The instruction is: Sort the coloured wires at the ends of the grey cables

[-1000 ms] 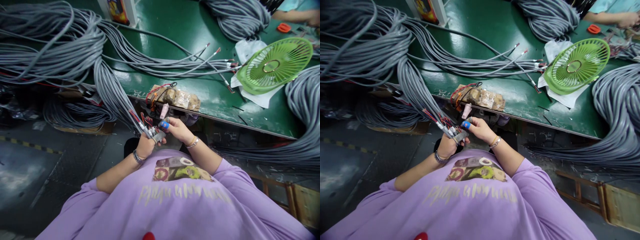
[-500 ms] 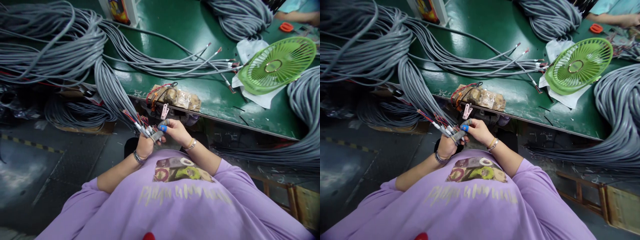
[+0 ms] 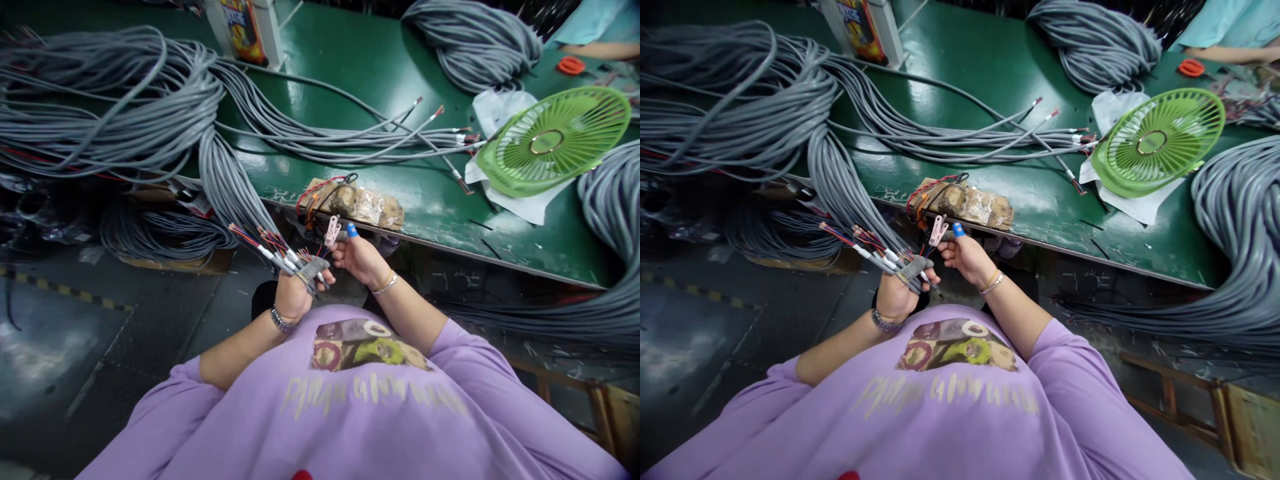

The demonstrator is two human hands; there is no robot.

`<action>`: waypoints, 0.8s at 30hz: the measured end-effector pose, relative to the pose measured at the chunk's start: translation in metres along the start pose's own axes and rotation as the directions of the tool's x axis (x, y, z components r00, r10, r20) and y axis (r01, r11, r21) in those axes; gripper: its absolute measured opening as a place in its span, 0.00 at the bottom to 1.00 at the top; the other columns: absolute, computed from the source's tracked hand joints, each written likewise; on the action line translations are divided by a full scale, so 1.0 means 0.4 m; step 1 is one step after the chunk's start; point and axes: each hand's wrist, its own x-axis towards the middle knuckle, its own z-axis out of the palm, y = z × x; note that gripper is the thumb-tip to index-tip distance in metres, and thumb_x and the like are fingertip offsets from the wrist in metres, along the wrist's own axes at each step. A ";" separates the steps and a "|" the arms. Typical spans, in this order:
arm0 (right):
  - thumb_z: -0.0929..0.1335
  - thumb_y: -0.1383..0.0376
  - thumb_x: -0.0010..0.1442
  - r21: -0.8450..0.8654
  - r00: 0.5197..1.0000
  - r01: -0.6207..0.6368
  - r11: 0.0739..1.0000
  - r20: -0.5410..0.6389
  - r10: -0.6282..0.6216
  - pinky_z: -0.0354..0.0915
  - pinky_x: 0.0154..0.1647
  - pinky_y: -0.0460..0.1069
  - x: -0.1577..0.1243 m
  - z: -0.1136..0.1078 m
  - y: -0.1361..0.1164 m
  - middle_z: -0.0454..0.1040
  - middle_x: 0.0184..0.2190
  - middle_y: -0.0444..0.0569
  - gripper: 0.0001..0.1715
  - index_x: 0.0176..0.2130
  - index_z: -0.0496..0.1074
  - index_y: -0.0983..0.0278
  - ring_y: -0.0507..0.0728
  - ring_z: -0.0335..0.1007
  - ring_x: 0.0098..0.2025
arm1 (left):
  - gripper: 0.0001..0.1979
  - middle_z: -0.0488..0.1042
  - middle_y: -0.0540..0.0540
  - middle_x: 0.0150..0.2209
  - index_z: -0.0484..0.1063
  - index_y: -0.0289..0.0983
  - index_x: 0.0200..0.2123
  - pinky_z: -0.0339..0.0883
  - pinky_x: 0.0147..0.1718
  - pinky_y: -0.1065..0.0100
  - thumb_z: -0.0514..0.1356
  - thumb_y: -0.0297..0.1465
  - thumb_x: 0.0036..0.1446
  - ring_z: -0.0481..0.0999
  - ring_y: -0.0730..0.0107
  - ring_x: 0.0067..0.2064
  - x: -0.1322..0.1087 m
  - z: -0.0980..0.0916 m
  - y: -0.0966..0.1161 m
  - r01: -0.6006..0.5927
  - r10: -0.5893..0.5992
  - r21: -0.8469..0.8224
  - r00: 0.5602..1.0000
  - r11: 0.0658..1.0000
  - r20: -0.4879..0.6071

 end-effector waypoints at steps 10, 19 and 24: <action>0.68 0.37 0.51 -0.027 0.957 0.288 0.957 -0.034 -0.288 0.55 0.21 0.44 0.029 0.036 0.015 0.63 0.20 0.41 0.33 0.27 0.67 0.64 0.47 0.55 0.20 | 0.12 0.75 0.48 0.19 0.75 0.33 0.25 0.59 0.15 0.76 0.69 0.36 0.44 0.76 0.70 0.21 0.020 0.032 -0.002 0.018 -0.018 -0.014 1.000 1.000 -0.022; 0.70 0.42 0.54 0.266 0.993 0.118 0.957 -0.057 -0.106 0.57 0.21 0.44 0.057 0.056 0.014 0.66 0.22 0.42 0.29 0.29 0.71 0.65 0.47 0.58 0.22 | 0.12 0.75 0.46 0.18 0.76 0.32 0.23 0.60 0.15 0.75 0.70 0.36 0.42 0.76 0.69 0.20 0.021 0.035 -0.012 0.023 -0.022 0.012 0.998 1.000 -0.052; 0.67 0.38 0.55 0.293 0.998 0.059 0.954 -0.014 -0.057 0.59 0.22 0.44 0.044 0.054 0.015 0.70 0.25 0.44 0.32 0.32 0.73 0.65 0.49 0.60 0.23 | 0.12 0.75 0.46 0.18 0.76 0.33 0.23 0.60 0.14 0.75 0.69 0.36 0.42 0.76 0.70 0.20 0.014 0.026 -0.010 0.026 -0.026 0.004 0.999 1.000 -0.030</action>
